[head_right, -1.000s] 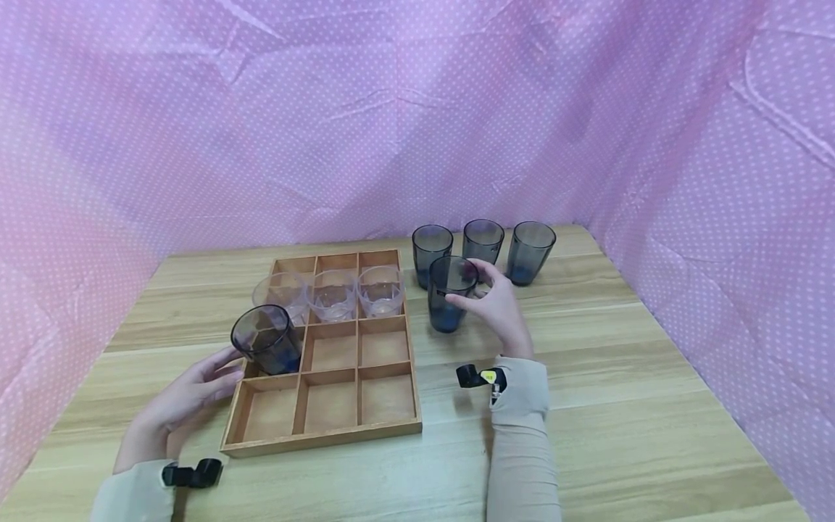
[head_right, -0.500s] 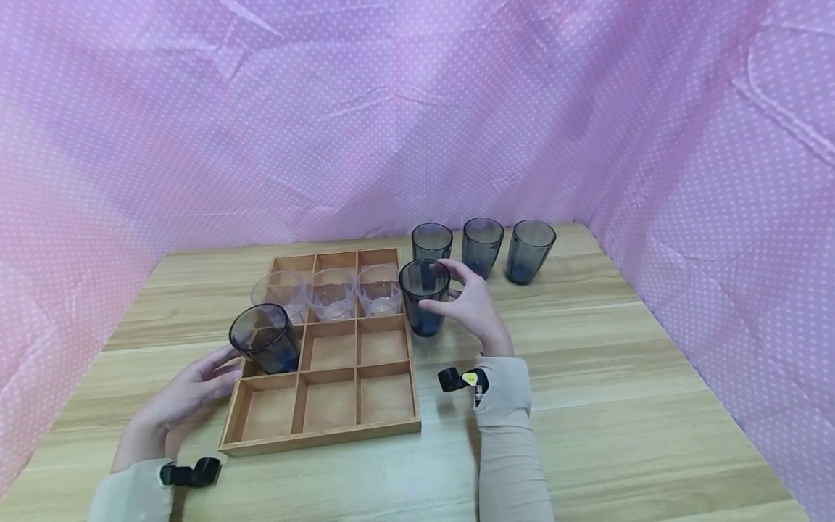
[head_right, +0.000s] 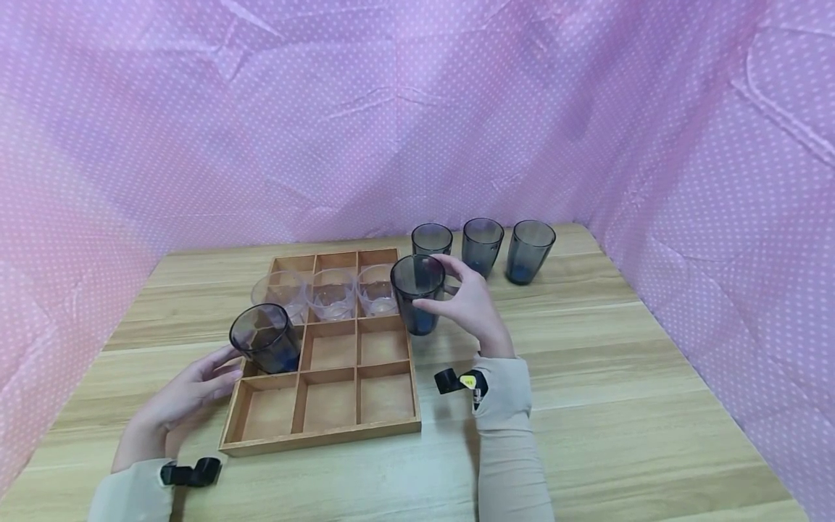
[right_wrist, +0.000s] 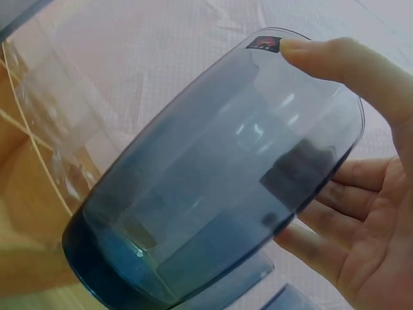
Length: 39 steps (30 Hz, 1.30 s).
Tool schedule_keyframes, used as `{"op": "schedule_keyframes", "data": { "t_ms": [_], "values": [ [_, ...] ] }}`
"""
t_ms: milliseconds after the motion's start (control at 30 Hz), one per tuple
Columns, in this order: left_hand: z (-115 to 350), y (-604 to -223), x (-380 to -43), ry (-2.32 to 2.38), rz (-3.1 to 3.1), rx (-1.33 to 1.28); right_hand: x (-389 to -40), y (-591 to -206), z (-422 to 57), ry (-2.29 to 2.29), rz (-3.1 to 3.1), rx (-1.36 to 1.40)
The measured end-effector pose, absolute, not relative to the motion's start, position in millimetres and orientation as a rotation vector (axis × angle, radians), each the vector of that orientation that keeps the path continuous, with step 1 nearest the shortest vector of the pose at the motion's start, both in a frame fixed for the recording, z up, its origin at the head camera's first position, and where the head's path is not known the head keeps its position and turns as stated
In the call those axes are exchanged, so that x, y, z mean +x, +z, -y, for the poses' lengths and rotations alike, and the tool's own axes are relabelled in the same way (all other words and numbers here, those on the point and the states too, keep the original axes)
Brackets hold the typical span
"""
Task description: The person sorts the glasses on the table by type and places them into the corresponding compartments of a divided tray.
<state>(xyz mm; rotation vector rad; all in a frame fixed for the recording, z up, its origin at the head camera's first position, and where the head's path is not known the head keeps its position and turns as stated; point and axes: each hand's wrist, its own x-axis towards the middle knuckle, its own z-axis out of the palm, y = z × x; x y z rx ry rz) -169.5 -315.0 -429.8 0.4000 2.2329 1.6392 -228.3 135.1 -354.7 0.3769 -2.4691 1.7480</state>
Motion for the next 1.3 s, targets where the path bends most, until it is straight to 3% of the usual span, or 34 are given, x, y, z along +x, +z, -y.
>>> {"op": "schedule_keyframes", "data": {
  "t_ms": [633,1300],
  "values": [
    [314.9,-431.0,-168.7,1.621,-2.246,0.381,-223.3,-354.6,-77.5,1.861,2.437,0.604],
    [315.3,-430.6,-169.5,1.604,-2.25,0.374,-213.8,-360.8,-34.4,1.942,2.379,0.672]
  ]
}}
